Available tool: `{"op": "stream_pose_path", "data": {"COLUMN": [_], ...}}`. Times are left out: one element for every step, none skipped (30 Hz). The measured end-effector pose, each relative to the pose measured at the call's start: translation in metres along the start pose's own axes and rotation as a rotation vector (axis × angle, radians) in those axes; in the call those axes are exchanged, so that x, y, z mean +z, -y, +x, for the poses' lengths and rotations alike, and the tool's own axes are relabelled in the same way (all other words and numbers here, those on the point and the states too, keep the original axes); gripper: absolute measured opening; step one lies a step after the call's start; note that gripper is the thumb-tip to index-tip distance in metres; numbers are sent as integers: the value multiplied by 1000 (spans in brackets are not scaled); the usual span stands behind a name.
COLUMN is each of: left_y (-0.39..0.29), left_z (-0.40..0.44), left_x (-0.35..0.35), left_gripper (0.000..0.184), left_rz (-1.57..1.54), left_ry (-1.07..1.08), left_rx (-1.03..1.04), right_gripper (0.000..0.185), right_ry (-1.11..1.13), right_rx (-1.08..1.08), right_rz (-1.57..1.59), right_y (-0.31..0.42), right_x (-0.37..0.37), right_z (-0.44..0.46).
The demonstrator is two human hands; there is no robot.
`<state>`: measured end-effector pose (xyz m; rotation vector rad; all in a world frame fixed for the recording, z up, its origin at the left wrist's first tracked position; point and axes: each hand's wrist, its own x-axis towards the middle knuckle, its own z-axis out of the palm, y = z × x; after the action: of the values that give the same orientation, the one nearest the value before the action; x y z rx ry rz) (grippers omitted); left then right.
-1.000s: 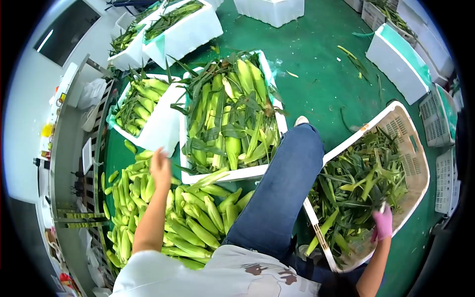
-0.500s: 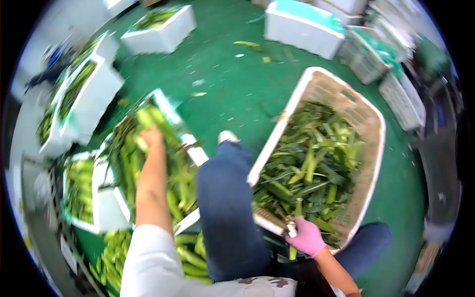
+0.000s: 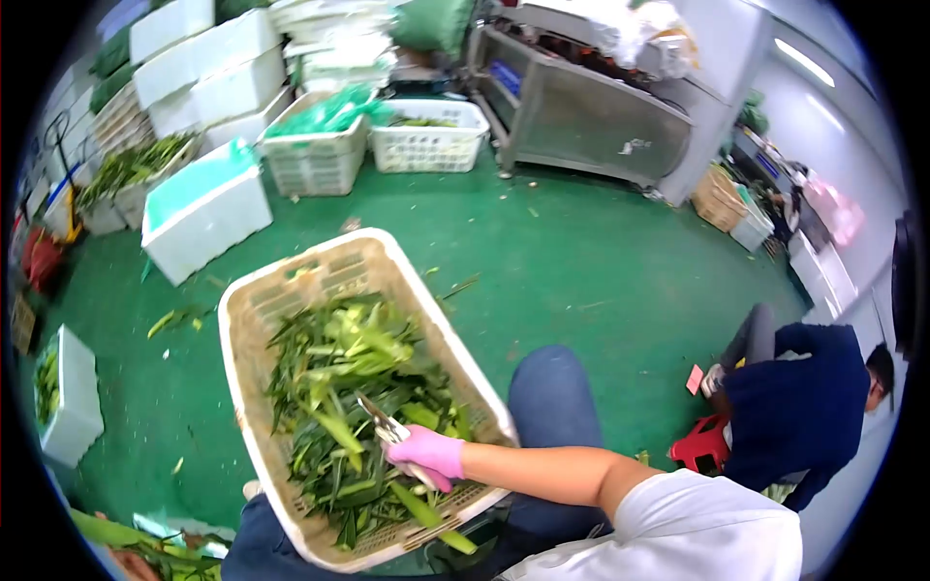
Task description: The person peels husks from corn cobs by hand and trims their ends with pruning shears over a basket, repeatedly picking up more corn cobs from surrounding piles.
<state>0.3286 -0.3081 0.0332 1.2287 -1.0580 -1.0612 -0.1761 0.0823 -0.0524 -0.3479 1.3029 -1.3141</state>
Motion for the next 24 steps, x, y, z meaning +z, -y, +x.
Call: {"op": "stream_pose_path", "data": {"left_y": [-31,-58,-81,-97,-109,-114,-112,-104,-92,-80,-65,-55,-58,-59,-29,1,3,6,8,10,18,30,34,35], "left_z": [-20,-41,-63,-84,-105,-126,-146,-169,-195,-221,-254,-285,-314,-333,-325,-311,-301,-298,-295,-286,-272,-259,-254,-256], "left_x": [30,62,94,126,157,188,216,244,264,284,300,312,319,328,331,334,338,338,334,326,317,308,300,294], "left_gripper": [62,62,61,61,60,60,59,59,63,67,69,71,72,73,68,64,63,62,61,61,62,63,70,65], "left_rz": [-20,-38,-62,-83,-113,-149,-190,-234,-224,-239,-132,-21,63,144,4,-139,-149,-160,-159,-150,-142,-160,-133,-153], "left_ry": [82,181,295,423,557,708,846,957,906,791,876,961,1039,1113,1173,1217,1357,1374,1363,1337,1345,1329,1269,1207], "left_rx": [65,128,183,228,269,292,251,125,-209,-543,-565,-583,-547,-507,-430,-355,-325,-361,-398,-429,-585,-737,-841,-917], "right_gripper": [12,17,22,27,29,32,39,47,50,54,55,49,46,43,51,62,66,71,68,66,65,65,68,73], "right_ry": [-45,-25,-61,-101,-55,-11,-34,-56,-96,-133,-114,-113,-138,-163,-147,-123,-67,8,27,-9,-33,-106,-283,-245], "right_rx": [-2,46,63,76,109,142,82,25,-33,-89,-111,-151,-199,-244,-274,-296,-267,-229,-172,-184,-198,-267,-612,-544], "right_rz": [98,192,316,442,460,480,503,519,473,423,389,378,352,322,268,209,189,168,80,16,-47,-313,-681,-709], "right_y": [16,29,43,56,62,65,62,56,51,48,52,55,53,49,46,45,61,85,97,97,89,85,65,69], "right_x": [-4,-10,-9,-10,-20,-30,-37,-41,-43,-47,-50,-51,-54,-56,-58,-59,-55,-50,-46,-43,-40,-39,-37,-33], "right_z": [-2,-1,-7,-13,-18,-23,-28,-30,-28,-27,-31,-33,-27,-21,-19,-17,-47,-86,-96,-97,-86,-78,-56,-60]}}
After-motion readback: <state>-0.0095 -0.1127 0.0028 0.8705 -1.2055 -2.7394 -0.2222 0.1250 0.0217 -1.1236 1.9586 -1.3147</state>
